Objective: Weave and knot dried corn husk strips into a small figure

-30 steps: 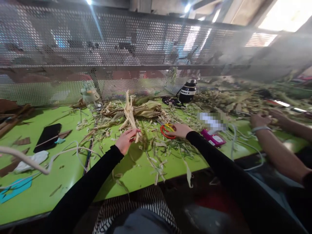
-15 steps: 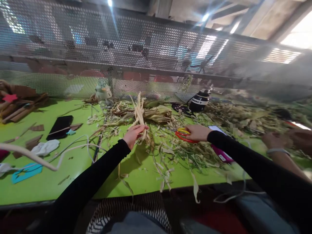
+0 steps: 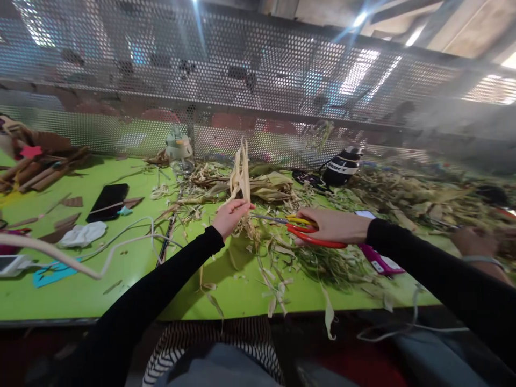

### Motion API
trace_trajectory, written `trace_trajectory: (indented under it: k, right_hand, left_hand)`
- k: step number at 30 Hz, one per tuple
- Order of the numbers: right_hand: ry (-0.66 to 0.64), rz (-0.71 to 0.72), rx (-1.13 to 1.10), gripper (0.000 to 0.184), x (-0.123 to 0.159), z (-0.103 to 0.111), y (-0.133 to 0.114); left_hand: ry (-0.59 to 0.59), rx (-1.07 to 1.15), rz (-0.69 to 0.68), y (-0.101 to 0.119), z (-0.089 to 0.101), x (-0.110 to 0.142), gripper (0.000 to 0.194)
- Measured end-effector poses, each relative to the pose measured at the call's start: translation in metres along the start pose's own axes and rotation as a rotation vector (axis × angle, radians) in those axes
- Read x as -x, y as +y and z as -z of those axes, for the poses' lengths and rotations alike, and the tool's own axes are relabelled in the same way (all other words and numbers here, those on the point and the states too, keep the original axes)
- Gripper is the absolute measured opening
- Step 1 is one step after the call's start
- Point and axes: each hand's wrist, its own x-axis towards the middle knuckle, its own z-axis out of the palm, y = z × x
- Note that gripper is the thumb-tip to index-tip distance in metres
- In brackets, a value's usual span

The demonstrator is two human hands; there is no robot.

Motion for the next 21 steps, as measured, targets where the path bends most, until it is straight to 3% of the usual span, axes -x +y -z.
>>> trace_trajectory:
  k: [21]
  right_hand:
    - [-0.005, 0.039, -0.037, 0.052, -0.013, -0.002, -0.009]
  left_hand:
    - [0.026, 0.13, 0.057, 0.007, -0.008, 0.004, 0.024]
